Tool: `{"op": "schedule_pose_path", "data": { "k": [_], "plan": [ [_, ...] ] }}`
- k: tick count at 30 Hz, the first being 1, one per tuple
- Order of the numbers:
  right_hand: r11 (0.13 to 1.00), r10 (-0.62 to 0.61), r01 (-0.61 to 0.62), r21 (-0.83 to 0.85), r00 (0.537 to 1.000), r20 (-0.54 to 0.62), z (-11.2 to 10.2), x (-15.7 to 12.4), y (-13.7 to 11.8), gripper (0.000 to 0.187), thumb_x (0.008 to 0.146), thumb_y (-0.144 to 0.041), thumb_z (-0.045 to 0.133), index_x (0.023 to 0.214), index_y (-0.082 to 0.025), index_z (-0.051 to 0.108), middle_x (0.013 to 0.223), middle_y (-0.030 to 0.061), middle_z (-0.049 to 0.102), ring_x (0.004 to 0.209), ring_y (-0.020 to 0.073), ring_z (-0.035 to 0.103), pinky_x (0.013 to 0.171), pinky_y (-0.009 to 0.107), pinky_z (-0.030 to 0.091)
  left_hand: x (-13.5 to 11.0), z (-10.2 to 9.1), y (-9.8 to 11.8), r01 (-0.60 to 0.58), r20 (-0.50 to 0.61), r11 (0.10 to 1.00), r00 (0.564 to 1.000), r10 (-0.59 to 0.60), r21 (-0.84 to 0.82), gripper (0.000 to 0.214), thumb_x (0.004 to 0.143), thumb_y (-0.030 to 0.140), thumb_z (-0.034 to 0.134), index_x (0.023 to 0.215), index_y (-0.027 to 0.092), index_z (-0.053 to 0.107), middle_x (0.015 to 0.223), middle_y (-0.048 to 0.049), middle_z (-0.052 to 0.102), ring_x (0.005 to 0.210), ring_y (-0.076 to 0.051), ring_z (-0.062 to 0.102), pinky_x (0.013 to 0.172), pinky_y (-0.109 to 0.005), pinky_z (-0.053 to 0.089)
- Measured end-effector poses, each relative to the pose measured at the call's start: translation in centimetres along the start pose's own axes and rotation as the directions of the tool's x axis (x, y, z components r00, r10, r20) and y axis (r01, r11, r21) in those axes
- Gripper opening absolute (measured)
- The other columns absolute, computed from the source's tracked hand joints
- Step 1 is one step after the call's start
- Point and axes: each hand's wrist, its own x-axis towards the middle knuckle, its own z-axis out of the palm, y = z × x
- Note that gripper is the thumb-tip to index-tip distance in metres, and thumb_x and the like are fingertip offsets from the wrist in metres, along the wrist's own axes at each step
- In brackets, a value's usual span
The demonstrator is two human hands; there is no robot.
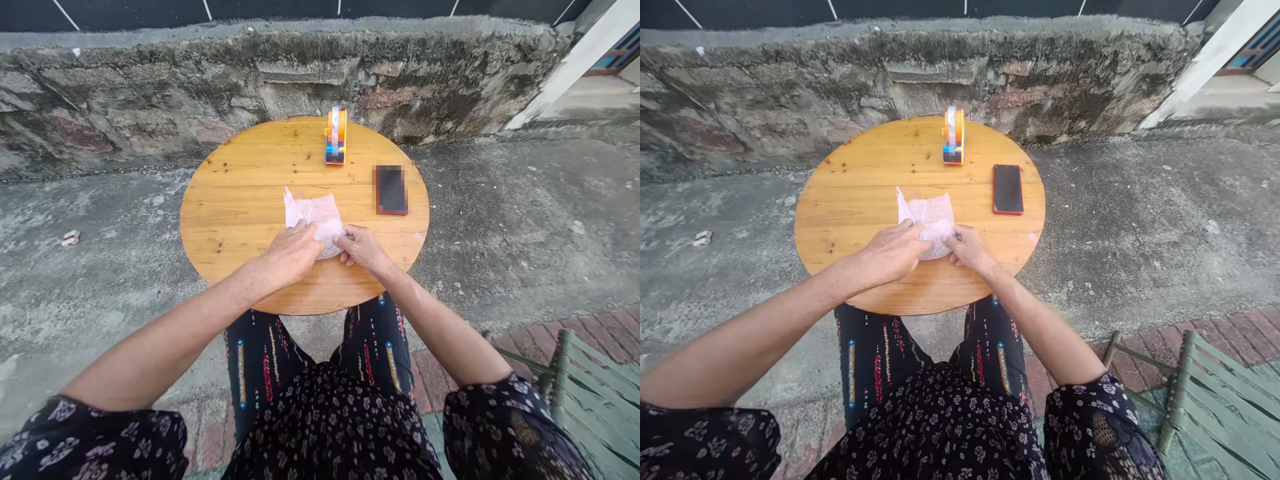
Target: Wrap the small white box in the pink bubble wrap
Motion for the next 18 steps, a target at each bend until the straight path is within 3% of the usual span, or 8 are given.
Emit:
{"op": "schedule_pose_path", "data": {
  "k": [5, 11, 15, 18],
  "plan": [
    [1.0, 0.003, -0.002, -0.007, 1.0, 0.009, -0.1, 0.1, 0.4, 0.012, 0.088, -0.021, 0.057, 0.076, -0.018, 0.056, 0.044, -0.0065, 0.054, 0.037, 0.0077, 0.052, 0.036, 0.015, 0.042, 1.3, 0.0, -0.4, -0.063, 0.089, 0.995, 0.995, 0.055, 0.079, 0.02, 0.084, 0.014, 0.05, 0.075, 0.017, 0.067, 0.088, -0.0113, 0.054, 0.091, -0.027, 0.05, 0.066, -0.033, 0.044],
    [0.998, -0.055, 0.053, 0.023, 0.997, 0.049, -0.2, 0.6, 1.2, 0.013, 0.089, -0.022, 0.057, 0.076, -0.018, 0.056, 0.047, -0.006, 0.055, 0.038, 0.0071, 0.053, 0.036, 0.014, 0.041, 2.0, -0.8, 0.0, -0.054, 0.212, 0.985, 0.977, 0.018, 0.164, 0.018, 0.077, 0.01, 0.057, 0.083, 0.019, 0.071, 0.084, -0.0102, 0.051, 0.088, -0.028, 0.051, 0.059, -0.032, 0.04],
    [0.996, -0.092, 0.091, 0.027, 0.995, 0.048, -0.2, 0.6, 1.7, 0.013, 0.088, -0.025, 0.057, 0.077, -0.018, 0.056, 0.049, -0.0053, 0.056, 0.04, 0.0073, 0.055, 0.037, 0.014, 0.041, 1.6, -1.1, 0.1, -0.034, 0.178, 0.993, 0.984, 0.013, 0.112, 0.019, 0.077, 0.009, 0.057, 0.087, 0.02, 0.069, 0.086, -0.0092, 0.052, 0.088, -0.028, 0.053, 0.061, -0.032, 0.042],
    [0.993, -0.11, 0.11, 0.033, 0.994, 0.019, 0.0, 0.4, 1.6, 0.014, 0.089, -0.026, 0.055, 0.077, -0.019, 0.056, 0.048, -0.0053, 0.055, 0.041, 0.0081, 0.055, 0.038, 0.015, 0.04, 0.7, -1.4, 0.3, -0.034, 0.127, 0.991, 0.992, 0.018, 0.13, 0.034, 0.077, 0.006, 0.052, 0.107, 0.019, 0.063, 0.093, -0.0094, 0.055, 0.089, -0.026, 0.054, 0.064, -0.033, 0.045]
  ]
}}
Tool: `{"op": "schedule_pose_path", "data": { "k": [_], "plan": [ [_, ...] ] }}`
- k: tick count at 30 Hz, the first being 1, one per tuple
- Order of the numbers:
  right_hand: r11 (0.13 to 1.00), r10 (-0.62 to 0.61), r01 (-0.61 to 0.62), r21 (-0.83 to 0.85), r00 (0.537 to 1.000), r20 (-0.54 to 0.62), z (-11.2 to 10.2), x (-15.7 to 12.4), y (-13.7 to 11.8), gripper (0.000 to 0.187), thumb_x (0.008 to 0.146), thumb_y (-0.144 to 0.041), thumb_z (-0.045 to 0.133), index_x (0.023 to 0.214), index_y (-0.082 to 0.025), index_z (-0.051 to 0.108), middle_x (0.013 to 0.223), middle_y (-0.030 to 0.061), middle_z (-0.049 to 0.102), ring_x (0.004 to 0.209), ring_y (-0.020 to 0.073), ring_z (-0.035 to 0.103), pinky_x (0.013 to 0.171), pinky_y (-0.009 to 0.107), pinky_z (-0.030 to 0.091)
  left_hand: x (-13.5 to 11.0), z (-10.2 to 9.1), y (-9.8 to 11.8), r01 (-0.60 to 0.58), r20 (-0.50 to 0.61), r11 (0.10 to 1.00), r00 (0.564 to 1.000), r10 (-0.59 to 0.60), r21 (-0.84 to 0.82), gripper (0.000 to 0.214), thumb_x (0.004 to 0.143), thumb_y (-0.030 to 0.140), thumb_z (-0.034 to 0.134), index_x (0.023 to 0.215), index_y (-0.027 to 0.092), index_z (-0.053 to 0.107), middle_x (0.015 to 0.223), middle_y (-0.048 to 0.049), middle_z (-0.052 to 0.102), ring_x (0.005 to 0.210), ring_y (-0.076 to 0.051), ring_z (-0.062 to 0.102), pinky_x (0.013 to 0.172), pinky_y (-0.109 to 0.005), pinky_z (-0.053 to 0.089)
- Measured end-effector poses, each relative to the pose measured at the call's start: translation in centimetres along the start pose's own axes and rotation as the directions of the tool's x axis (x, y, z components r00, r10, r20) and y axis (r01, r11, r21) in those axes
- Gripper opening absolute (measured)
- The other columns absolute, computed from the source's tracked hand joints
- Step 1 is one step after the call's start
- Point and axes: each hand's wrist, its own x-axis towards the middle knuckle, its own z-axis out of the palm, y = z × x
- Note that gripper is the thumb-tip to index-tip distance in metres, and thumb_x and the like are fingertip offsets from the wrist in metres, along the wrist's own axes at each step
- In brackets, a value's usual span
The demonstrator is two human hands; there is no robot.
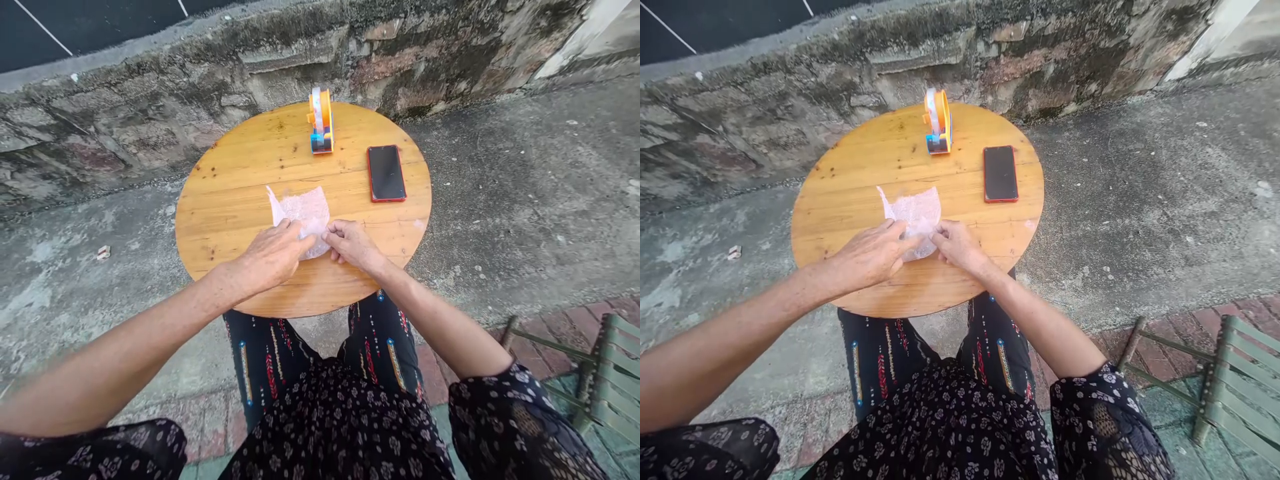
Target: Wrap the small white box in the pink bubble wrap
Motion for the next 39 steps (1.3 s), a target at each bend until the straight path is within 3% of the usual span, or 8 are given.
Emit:
{"op": "schedule_pose_path", "data": {
  "k": [3, 7, 11, 16, 25, 31, 37, 39],
  "plan": [
    [0.999, -0.039, 0.039, 0.019, 0.999, -0.035, 0.4, -0.3, -0.8, 0.015, 0.088, -0.024, 0.055, 0.075, -0.018, 0.055, 0.049, -0.0057, 0.054, 0.042, 0.0072, 0.054, 0.043, 0.016, 0.041, -0.9, 0.0, 0.0, 0.026, -0.043, 0.999, 0.999, -0.027, -0.031, 0.037, 0.079, 0.005, 0.049, 0.114, 0.015, 0.055, 0.098, -0.0103, 0.058, 0.094, -0.026, 0.055, 0.07, -0.035, 0.048],
    [0.998, -0.063, 0.064, 0.011, 0.996, -0.069, 1.5, -0.4, -2.2, 0.015, 0.087, -0.023, 0.055, 0.073, -0.018, 0.055, 0.052, -0.0058, 0.054, 0.044, 0.0069, 0.053, 0.047, 0.018, 0.042, -1.6, 1.0, -0.5, 0.069, -0.12, 0.991, 0.989, -0.083, -0.114, 0.019, 0.081, 0.008, 0.049, 0.098, 0.013, 0.056, 0.097, -0.0109, 0.061, 0.094, -0.026, 0.057, 0.077, -0.037, 0.049],
    [0.988, -0.139, 0.134, -0.073, 0.988, -0.073, 2.6, -0.2, -3.2, 0.015, 0.085, -0.025, 0.056, 0.072, -0.018, 0.056, 0.055, -0.0035, 0.058, 0.049, 0.0086, 0.052, 0.05, 0.02, 0.041, -1.8, 2.5, -1.3, 0.056, -0.201, 0.976, 0.974, -0.1, -0.21, 0.012, 0.084, 0.013, 0.049, 0.089, 0.015, 0.06, 0.095, -0.0105, 0.063, 0.094, -0.026, 0.057, 0.081, -0.038, 0.049],
    [0.964, -0.193, 0.179, -0.199, 0.98, -0.051, 3.3, -0.1, -4.1, 0.015, 0.084, -0.026, 0.055, 0.073, -0.017, 0.06, 0.058, -0.0017, 0.06, 0.054, 0.0105, 0.053, 0.054, 0.023, 0.041, -2.2, 3.8, -1.7, 0.011, -0.306, 0.947, 0.945, -0.115, -0.322, 0.014, 0.084, 0.014, 0.05, 0.09, 0.015, 0.063, 0.095, -0.0101, 0.064, 0.095, -0.026, 0.058, 0.083, -0.038, 0.05],
    [0.915, -0.204, 0.193, -0.355, 0.979, 0.008, 4.0, 0.4, -5.0, 0.018, 0.085, -0.026, 0.053, 0.071, -0.017, 0.061, 0.059, -0.001, 0.06, 0.057, 0.0112, 0.054, 0.057, 0.024, 0.04, -2.9, 6.0, -1.8, -0.085, -0.496, 0.872, 0.847, -0.192, -0.482, 0.014, 0.085, 0.013, 0.053, 0.091, 0.013, 0.066, 0.091, -0.0093, 0.069, 0.091, -0.023, 0.061, 0.081, -0.037, 0.051],
    [0.882, -0.186, 0.179, -0.436, 0.982, 0.028, 4.3, 0.3, -5.6, 0.017, 0.084, -0.024, 0.053, 0.072, -0.017, 0.062, 0.062, -0.0002, 0.062, 0.059, 0.0111, 0.054, 0.059, 0.024, 0.039, -3.1, 6.9, -1.7, -0.186, -0.612, 0.876, 0.777, -0.146, -0.445, 0.021, 0.094, 0.018, 0.049, 0.09, 0.015, 0.07, 0.093, -0.0079, 0.069, 0.094, -0.021, 0.06, 0.085, -0.035, 0.051],
    [0.851, -0.169, 0.174, -0.496, 0.984, 0.057, 4.1, 0.1, -6.3, 0.018, 0.084, -0.023, 0.052, 0.072, -0.016, 0.064, 0.061, -0.0002, 0.061, 0.059, 0.0114, 0.054, 0.059, 0.024, 0.038, -3.2, 8.1, -1.5, -0.127, -0.692, 0.916, 0.696, -0.191, -0.38, 0.017, 0.092, 0.022, 0.057, 0.091, 0.02, 0.074, 0.103, -0.0095, 0.064, 0.095, -0.023, 0.055, 0.081, -0.038, 0.049],
    [0.845, -0.166, 0.173, -0.507, 0.984, 0.059, 4.1, 0.0, -6.5, 0.018, 0.084, -0.023, 0.052, 0.071, -0.016, 0.063, 0.061, -0.0003, 0.061, 0.059, 0.0113, 0.053, 0.059, 0.024, 0.037, -3.2, 8.5, -1.6, -0.128, -0.696, 0.912, 0.69, -0.2, -0.389, 0.017, 0.091, 0.022, 0.057, 0.094, 0.021, 0.074, 0.102, -0.009, 0.063, 0.094, -0.023, 0.054, 0.08, -0.038, 0.048]
  ]
}}
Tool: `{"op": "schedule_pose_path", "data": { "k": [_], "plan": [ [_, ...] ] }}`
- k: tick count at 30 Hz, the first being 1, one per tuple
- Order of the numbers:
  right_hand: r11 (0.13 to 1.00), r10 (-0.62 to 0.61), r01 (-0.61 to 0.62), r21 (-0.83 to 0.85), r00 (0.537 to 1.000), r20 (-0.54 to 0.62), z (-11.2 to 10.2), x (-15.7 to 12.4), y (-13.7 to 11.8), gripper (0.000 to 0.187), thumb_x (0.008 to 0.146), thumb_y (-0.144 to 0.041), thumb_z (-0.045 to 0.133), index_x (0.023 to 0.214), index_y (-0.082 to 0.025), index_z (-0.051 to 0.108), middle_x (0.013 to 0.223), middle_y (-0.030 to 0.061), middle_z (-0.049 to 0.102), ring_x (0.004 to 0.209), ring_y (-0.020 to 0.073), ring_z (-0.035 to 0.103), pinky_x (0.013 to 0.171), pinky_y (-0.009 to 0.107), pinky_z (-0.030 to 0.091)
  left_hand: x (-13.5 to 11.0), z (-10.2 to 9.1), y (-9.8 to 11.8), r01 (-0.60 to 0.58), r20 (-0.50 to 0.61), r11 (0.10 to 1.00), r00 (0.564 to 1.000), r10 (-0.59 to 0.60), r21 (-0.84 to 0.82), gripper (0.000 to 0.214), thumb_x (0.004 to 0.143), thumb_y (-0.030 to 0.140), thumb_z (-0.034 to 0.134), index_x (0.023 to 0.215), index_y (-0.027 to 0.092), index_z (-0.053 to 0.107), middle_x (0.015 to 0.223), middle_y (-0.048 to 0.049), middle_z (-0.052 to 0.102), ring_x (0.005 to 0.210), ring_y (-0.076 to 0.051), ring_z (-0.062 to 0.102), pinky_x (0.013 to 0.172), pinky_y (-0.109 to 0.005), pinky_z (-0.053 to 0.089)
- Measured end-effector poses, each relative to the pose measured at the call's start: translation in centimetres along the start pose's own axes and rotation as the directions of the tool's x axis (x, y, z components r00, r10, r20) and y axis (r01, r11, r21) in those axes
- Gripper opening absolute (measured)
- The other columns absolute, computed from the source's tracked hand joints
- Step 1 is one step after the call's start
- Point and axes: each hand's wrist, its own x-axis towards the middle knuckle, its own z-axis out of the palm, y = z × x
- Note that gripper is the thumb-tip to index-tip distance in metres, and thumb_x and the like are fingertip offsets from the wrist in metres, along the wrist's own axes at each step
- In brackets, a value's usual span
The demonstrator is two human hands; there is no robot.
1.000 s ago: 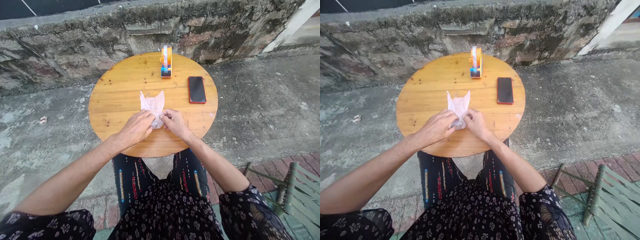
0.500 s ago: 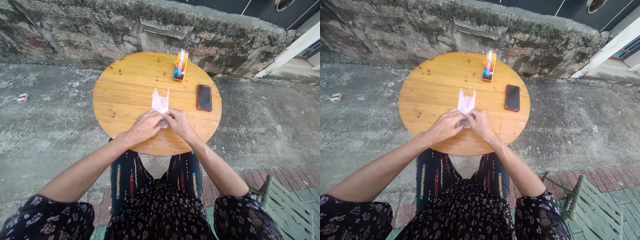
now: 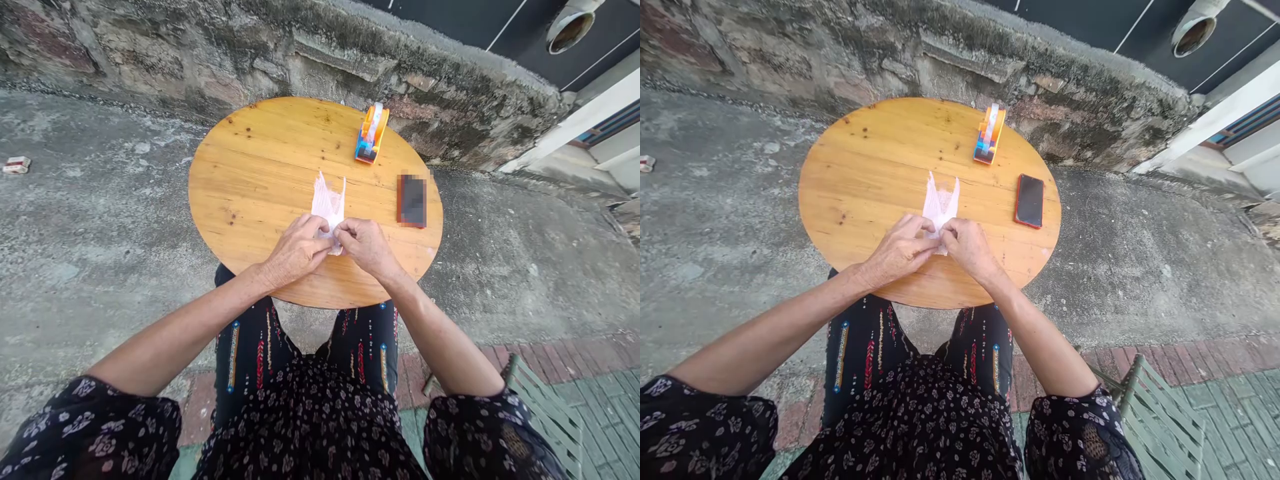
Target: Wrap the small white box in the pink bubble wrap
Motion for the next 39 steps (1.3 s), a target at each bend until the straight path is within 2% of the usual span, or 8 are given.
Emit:
{"op": "schedule_pose_path", "data": {
  "k": [6, 10, 13, 17, 23, 28, 35, 39],
  "plan": [
    [0.991, -0.018, 0.017, -0.133, 1.0, -0.008, 0.1, 0.2, -1.0, 0.02, 0.082, -0.02, 0.052, 0.068, -0.017, 0.064, 0.058, -0.0008, 0.059, 0.056, 0.0106, 0.049, 0.059, 0.025, 0.034, 0.0, -0.3, -0.3, -0.003, 0.037, 0.994, 0.999, 0.007, -0.111, 0.018, 0.09, 0.017, 0.054, 0.092, 0.019, 0.072, 0.097, -0.0078, 0.065, 0.093, -0.021, 0.055, 0.082, -0.036, 0.05],
    [0.974, -0.051, 0.071, -0.214, 0.994, 0.099, -0.7, 0.4, -1.6, 0.025, 0.08, -0.015, 0.047, 0.064, -0.016, 0.065, 0.059, 0.0011, 0.06, 0.057, 0.0114, 0.048, 0.061, 0.027, 0.035, 0.4, -1.3, -0.1, 0.094, 0.089, 0.978, 0.993, -0.078, -0.188, 0.023, 0.081, 0.009, 0.049, 0.093, 0.017, 0.066, 0.091, -0.0065, 0.068, 0.091, -0.021, 0.059, 0.082, -0.036, 0.05],
    [0.991, -0.044, 0.073, -0.115, 0.971, 0.236, -1.7, 0.7, -1.5, 0.028, 0.077, -0.011, 0.044, 0.078, -0.013, 0.072, 0.07, 0.0035, 0.067, 0.065, 0.0129, 0.055, 0.066, 0.027, 0.04, 0.6, -1.8, -0.1, 0.175, 0.123, 0.963, 0.981, -0.152, -0.207, 0.026, 0.076, 0.009, 0.047, 0.096, 0.017, 0.062, 0.092, -0.006, 0.068, 0.091, -0.022, 0.06, 0.079, -0.035, 0.05],
    [0.996, -0.084, 0.086, 0.011, 0.932, 0.353, -2.4, 1.0, -1.0, 0.032, 0.079, -0.014, 0.046, 0.096, -0.012, 0.072, 0.079, 0.0042, 0.069, 0.071, 0.0134, 0.058, 0.07, 0.027, 0.044, 0.6, -2.1, -0.5, 0.174, 0.171, 0.961, 0.976, -0.138, -0.214, 0.021, 0.08, 0.013, 0.047, 0.096, 0.018, 0.061, 0.095, -0.0061, 0.067, 0.092, -0.022, 0.061, 0.081, -0.034, 0.049],
    [1.0, 0.004, -0.007, 0.009, 0.954, 0.3, -1.6, 0.9, -1.2, 0.022, 0.076, -0.014, 0.05, 0.087, -0.014, 0.069, 0.063, -0.0014, 0.063, 0.058, 0.0102, 0.055, 0.06, 0.024, 0.041, 0.7, -2.1, -0.8, 0.161, 0.175, 0.958, 0.977, -0.121, -0.237, 0.02, 0.082, 0.015, 0.047, 0.096, 0.019, 0.06, 0.099, -0.0064, 0.066, 0.096, -0.021, 0.06, 0.085, -0.034, 0.049],
    [0.986, -0.047, 0.087, -0.145, 0.965, 0.257, -1.2, 1.4, -1.4, 0.011, 0.078, -0.016, 0.057, 0.082, -0.016, 0.068, 0.068, -0.0006, 0.065, 0.063, 0.0107, 0.054, 0.062, 0.025, 0.036, 0.7, -2.3, -1.1, 0.181, 0.165, 0.922, 0.978, -0.131, -0.342, 0.024, 0.08, 0.012, 0.046, 0.098, 0.018, 0.061, 0.102, -0.0055, 0.067, 0.097, -0.019, 0.062, 0.088, -0.034, 0.05],
    [0.895, -0.024, 0.124, -0.428, 0.972, 0.232, -0.6, 1.4, -2.5, 0.016, 0.08, -0.015, 0.057, 0.093, -0.018, 0.068, 0.082, 0.0047, 0.069, 0.072, 0.0161, 0.056, 0.062, 0.028, 0.03, 0.6, -1.8, -1.0, 0.39, 0.154, 0.723, 0.915, -0.372, -0.571, 0.016, 0.081, 0.016, 0.053, 0.091, 0.017, 0.065, 0.093, -0.003, 0.068, 0.087, -0.016, 0.064, 0.082, -0.03, 0.052],
    [0.852, -0.022, 0.155, -0.499, 0.965, 0.262, -0.8, 1.2, -2.8, 0.018, 0.082, -0.019, 0.055, 0.096, -0.016, 0.067, 0.083, 0.008, 0.068, 0.07, 0.0173, 0.054, 0.059, 0.029, 0.027, 1.3, -1.2, -0.3, 0.446, 0.124, 0.69, 0.877, -0.465, -0.57, 0.006, 0.076, 0.02, 0.064, 0.08, 0.017, 0.067, 0.085, -0.0019, 0.065, 0.081, -0.015, 0.063, 0.077, -0.03, 0.052]
  ]
}}
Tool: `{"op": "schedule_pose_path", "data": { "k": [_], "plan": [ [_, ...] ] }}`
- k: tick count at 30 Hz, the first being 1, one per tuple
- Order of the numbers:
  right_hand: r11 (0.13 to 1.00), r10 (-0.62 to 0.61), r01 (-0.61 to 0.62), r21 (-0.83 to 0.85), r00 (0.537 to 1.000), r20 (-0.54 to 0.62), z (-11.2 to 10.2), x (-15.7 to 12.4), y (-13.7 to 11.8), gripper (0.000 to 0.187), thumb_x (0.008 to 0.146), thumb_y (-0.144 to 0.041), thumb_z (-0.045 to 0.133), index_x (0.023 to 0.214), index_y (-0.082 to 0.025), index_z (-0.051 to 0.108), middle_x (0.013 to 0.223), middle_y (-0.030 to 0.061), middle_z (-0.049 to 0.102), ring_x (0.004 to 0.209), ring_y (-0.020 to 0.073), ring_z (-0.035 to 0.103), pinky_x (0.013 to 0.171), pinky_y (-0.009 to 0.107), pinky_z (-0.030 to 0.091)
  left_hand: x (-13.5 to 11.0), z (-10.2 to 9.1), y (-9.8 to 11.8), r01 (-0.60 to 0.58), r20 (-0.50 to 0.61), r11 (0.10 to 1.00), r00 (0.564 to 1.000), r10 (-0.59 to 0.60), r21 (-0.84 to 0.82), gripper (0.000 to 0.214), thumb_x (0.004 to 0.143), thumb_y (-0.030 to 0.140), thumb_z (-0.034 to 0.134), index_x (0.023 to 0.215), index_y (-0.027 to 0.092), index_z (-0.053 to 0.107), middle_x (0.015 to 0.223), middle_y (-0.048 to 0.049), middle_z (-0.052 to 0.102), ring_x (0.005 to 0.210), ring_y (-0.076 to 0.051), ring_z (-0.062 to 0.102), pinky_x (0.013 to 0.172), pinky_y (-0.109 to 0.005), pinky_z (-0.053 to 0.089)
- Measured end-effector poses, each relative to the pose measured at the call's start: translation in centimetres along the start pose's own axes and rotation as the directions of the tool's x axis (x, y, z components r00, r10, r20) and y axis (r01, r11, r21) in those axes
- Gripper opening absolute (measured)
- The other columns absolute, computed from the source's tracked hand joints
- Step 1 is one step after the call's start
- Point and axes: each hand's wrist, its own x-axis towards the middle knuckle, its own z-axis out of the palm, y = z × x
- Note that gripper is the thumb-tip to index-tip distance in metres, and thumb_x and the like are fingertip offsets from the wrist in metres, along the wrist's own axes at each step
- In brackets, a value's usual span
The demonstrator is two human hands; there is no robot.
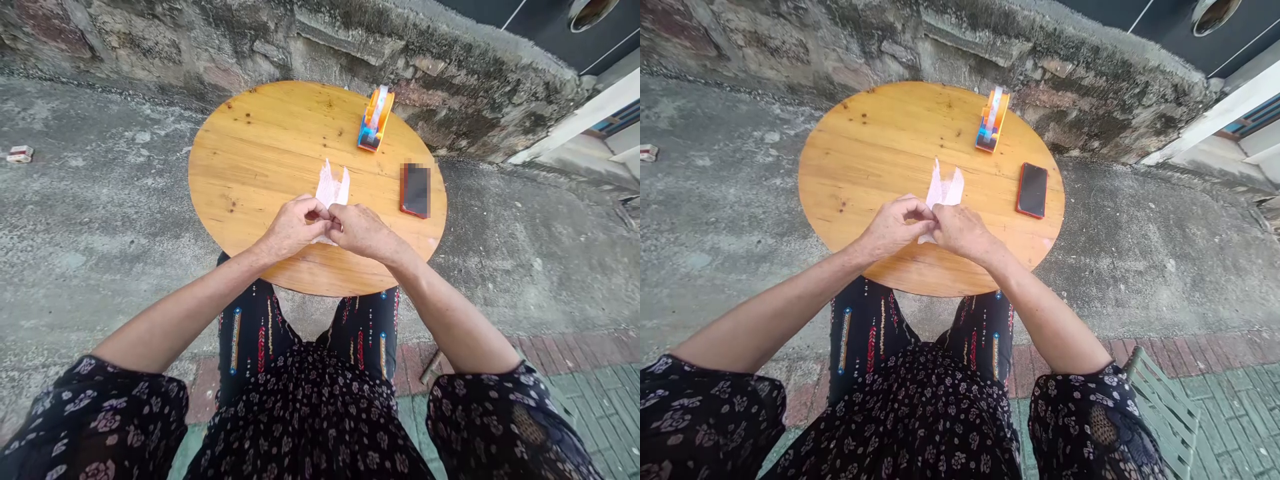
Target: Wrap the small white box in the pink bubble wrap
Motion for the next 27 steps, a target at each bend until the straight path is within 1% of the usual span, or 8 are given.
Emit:
{"op": "schedule_pose_path", "data": {
  "k": [3, 7, 13, 16, 19, 21, 24, 27],
  "plan": [
    [0.997, -0.07, 0.071, -0.005, 0.996, 0.05, -0.3, 0.2, 0.6, 0.017, 0.08, -0.02, 0.055, 0.094, -0.016, 0.065, 0.083, 0.0086, 0.067, 0.068, 0.017, 0.052, 0.058, 0.029, 0.027, 0.4, 0.7, 0.3, 0.011, -0.022, 0.997, 1.0, -0.01, 0.074, 0.007, 0.073, 0.023, 0.068, 0.074, 0.017, 0.065, 0.082, -0.0007, 0.061, 0.078, -0.015, 0.059, 0.074, -0.031, 0.051],
    [0.982, -0.171, 0.16, 0.103, 0.979, 0.107, -0.9, 1.1, 1.6, 0.009, 0.077, -0.013, 0.054, 0.077, -0.017, 0.063, 0.074, 0.0047, 0.064, 0.064, 0.0144, 0.05, 0.059, 0.028, 0.03, 0.8, 1.1, 0.5, 0.017, -0.028, 0.981, 1.0, -0.011, 0.194, 0.011, 0.071, 0.025, 0.068, 0.069, 0.018, 0.06, 0.079, -0.0005, 0.058, 0.079, -0.016, 0.056, 0.074, -0.032, 0.05],
    [0.959, -0.149, 0.089, 0.27, 0.966, 0.211, -1.9, 1.9, 1.6, 0.018, 0.072, -0.002, 0.053, 0.064, -0.017, 0.059, 0.057, -0.0009, 0.057, 0.053, 0.0105, 0.048, 0.055, 0.027, 0.03, 0.6, 0.7, 0.2, 0.034, 0.026, 0.979, 0.999, -0.04, 0.2, 0.008, 0.069, 0.022, 0.064, 0.075, 0.018, 0.059, 0.084, -0.0005, 0.06, 0.082, -0.016, 0.058, 0.079, -0.032, 0.05],
    [0.944, -0.161, 0.088, 0.318, 0.964, 0.21, -2.1, 1.9, 1.5, 0.021, 0.071, 0.001, 0.052, 0.06, -0.016, 0.057, 0.052, -0.0025, 0.053, 0.051, 0.0091, 0.046, 0.054, 0.025, 0.031, 0.4, 0.5, -0.4, 0.062, 0.035, 0.98, 0.997, -0.069, 0.188, 0.01, 0.069, 0.024, 0.065, 0.075, 0.018, 0.06, 0.084, -0.0009, 0.06, 0.08, -0.016, 0.059, 0.079, -0.033, 0.051],
    [0.905, -0.162, 0.101, 0.413, 0.98, 0.115, -2.2, 1.4, 1.9, 0.021, 0.073, 0.001, 0.05, 0.064, -0.015, 0.061, 0.053, -0.0035, 0.053, 0.052, 0.0082, 0.047, 0.055, 0.023, 0.033, 0.4, 0.6, -0.7, 0.077, 0.033, 0.978, 0.996, -0.085, 0.193, 0.01, 0.07, 0.024, 0.066, 0.075, 0.017, 0.062, 0.084, -0.0013, 0.06, 0.08, -0.017, 0.06, 0.079, -0.034, 0.051],
    [0.841, -0.113, 0.11, 0.529, 0.993, -0.028, -2.2, 0.6, 2.5, 0.021, 0.078, -0.003, 0.048, 0.075, -0.015, 0.065, 0.059, -0.0034, 0.056, 0.054, 0.0079, 0.048, 0.055, 0.022, 0.036, 0.3, 0.6, -0.5, 0.081, 0.026, 0.976, 0.996, -0.089, 0.203, 0.01, 0.07, 0.024, 0.066, 0.076, 0.017, 0.063, 0.085, -0.0015, 0.06, 0.08, -0.017, 0.06, 0.078, -0.034, 0.051],
    [0.76, 0.0, 0.142, 0.635, 0.976, -0.218, -1.8, -0.9, 3.5, 0.02, 0.085, -0.013, 0.047, 0.086, -0.015, 0.066, 0.068, -0.0022, 0.059, 0.058, 0.0081, 0.051, 0.058, 0.022, 0.039, 0.2, 0.7, -0.2, 0.075, 0.018, 0.976, 0.997, -0.081, 0.204, 0.008, 0.072, 0.025, 0.065, 0.076, 0.018, 0.064, 0.085, -0.0011, 0.06, 0.079, -0.016, 0.059, 0.077, -0.033, 0.051],
    [0.792, -0.019, 0.178, 0.584, 0.963, -0.268, -0.3, -1.9, 4.2, 0.015, 0.084, -0.016, 0.053, 0.082, -0.016, 0.067, 0.071, -0.0013, 0.063, 0.064, 0.0097, 0.053, 0.063, 0.024, 0.041, 0.2, 0.7, 0.1, 0.058, 0.025, 0.975, 0.998, -0.065, 0.217, 0.007, 0.072, 0.024, 0.065, 0.075, 0.018, 0.063, 0.083, -0.0006, 0.06, 0.08, -0.016, 0.059, 0.077, -0.032, 0.051]
  ]
}}
